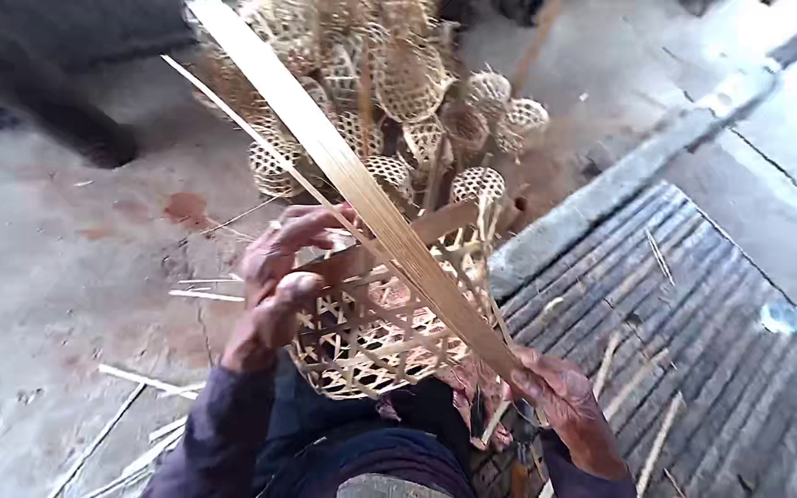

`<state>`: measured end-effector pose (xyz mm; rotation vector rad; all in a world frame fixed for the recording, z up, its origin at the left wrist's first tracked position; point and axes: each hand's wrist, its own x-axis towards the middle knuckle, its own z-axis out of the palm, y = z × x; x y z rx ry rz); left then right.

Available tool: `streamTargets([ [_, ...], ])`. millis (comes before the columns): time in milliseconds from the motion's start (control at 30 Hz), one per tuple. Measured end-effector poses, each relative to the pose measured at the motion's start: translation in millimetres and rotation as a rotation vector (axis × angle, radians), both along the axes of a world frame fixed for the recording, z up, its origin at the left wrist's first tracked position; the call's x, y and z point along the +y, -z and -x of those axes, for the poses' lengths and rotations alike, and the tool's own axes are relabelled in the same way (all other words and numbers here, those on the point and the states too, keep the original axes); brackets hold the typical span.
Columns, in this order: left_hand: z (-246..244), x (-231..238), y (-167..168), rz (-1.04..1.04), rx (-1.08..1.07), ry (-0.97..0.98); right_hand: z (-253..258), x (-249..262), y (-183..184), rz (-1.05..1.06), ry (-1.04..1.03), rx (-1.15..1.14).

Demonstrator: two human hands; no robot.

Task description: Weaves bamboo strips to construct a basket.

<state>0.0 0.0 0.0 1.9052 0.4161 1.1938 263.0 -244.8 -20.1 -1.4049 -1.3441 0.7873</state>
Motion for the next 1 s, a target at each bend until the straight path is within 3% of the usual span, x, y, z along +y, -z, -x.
streamTargets([
  [167, 5.5, -7.7, 8.2, 0.089, -0.105, -0.027, 5.7, 10.9, 1.6, 0.090, -0.065, -0.104],
  [267, 7.1, -10.9, 11.4, 0.125, -0.160, -0.060, 5.3, 11.7, -2.2, 0.036, -0.048, -0.085],
  [333, 14.8, -9.1, 11.3, 0.049, -0.127, 0.014, 4.7, 11.9, -17.3, -0.095, 0.057, 0.070],
  [433, 16.9, -2.3, 11.6, 0.007, -0.047, 0.076, -4.1, 5.5, -79.6, -0.331, 0.251, 0.351],
  [533, 7.2, 2.2, 11.2, 0.006, -0.044, 0.059, -20.2, -1.5, -136.7, -0.551, 0.240, 0.774],
  [633, 2.2, -3.2, 9.0, -0.041, -0.042, 0.014, -15.8, 14.2, -153.7, -0.652, 0.188, 1.047],
  [833, 0.4, -7.8, 6.6, -0.145, -0.041, 0.106, 37.9, 93.8, -99.2, -0.444, 0.144, 1.226],
  [900, 0.6, -7.2, 8.9, -0.073, -0.137, 0.170, 53.7, 114.6, -73.5, -0.390, 0.271, 1.322],
  [1000, 0.6, -7.9, 13.8, 0.126, -0.376, 0.175, 60.3, 128.5, -48.3, -0.347, 0.436, 1.290],
])
